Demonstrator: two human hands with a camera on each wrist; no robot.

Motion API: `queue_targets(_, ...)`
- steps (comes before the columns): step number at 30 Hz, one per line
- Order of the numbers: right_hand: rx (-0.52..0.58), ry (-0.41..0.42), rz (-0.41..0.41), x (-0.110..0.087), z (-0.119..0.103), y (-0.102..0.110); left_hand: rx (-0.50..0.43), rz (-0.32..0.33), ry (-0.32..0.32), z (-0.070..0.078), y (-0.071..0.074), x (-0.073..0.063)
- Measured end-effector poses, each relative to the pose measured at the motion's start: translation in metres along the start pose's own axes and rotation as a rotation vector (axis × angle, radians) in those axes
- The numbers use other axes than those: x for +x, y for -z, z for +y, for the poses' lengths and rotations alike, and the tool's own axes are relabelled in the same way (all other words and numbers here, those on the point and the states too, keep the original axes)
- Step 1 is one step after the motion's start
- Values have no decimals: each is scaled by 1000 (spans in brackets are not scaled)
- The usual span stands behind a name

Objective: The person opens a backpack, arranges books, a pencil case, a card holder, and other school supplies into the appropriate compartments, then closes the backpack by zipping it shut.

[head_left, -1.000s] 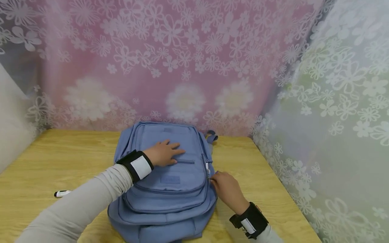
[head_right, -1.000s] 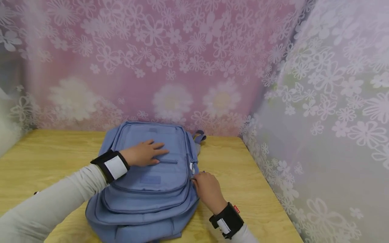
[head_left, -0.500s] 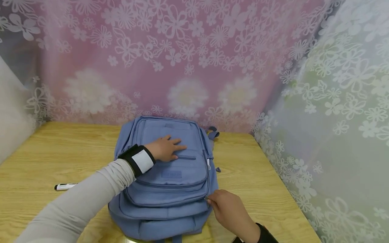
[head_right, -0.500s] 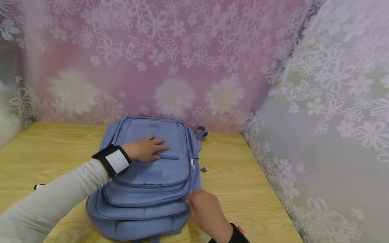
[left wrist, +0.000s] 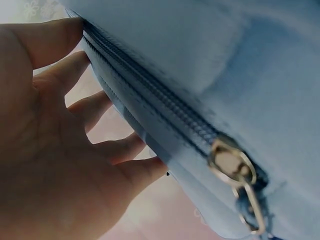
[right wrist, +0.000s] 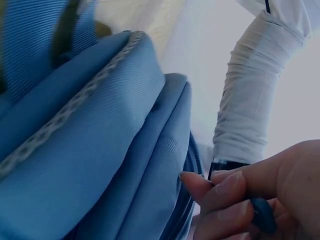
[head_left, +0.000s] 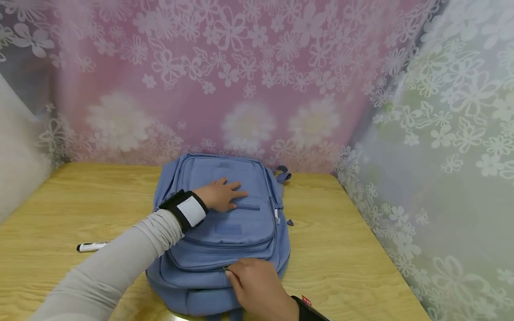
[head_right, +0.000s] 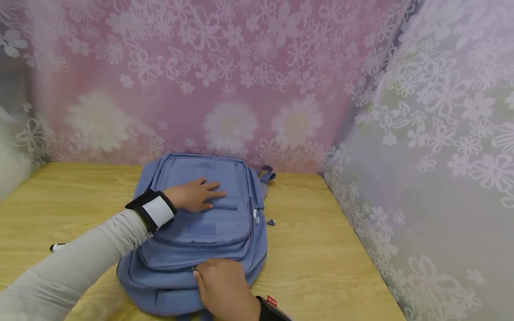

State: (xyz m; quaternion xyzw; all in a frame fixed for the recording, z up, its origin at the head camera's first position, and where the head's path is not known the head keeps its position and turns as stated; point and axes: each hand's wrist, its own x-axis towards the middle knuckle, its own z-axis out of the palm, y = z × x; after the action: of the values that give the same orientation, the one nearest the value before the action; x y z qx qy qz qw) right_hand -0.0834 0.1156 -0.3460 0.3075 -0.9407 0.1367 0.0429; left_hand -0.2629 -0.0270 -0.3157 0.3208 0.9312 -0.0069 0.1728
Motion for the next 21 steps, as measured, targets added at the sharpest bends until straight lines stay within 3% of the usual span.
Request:
queue_targets(6,41,-25,-72,4,-2,-2,4,42,-26,-2,-5,-2)
queue_targets(10,107,-60,-112,-4,3,2,-67,93,-105,-11,-14,-14)
queue_targets(14,141,-85,-113,-14,8,7,-155,98,-135,-9,-9,-46)
queue_targets(18,177,-93,-71,-19,11,10,-100,199,-217,15,-6,-89)
queue_targets(21,189,-61,-17,-22,11,12,-159,259,-305,35,-16,-113)
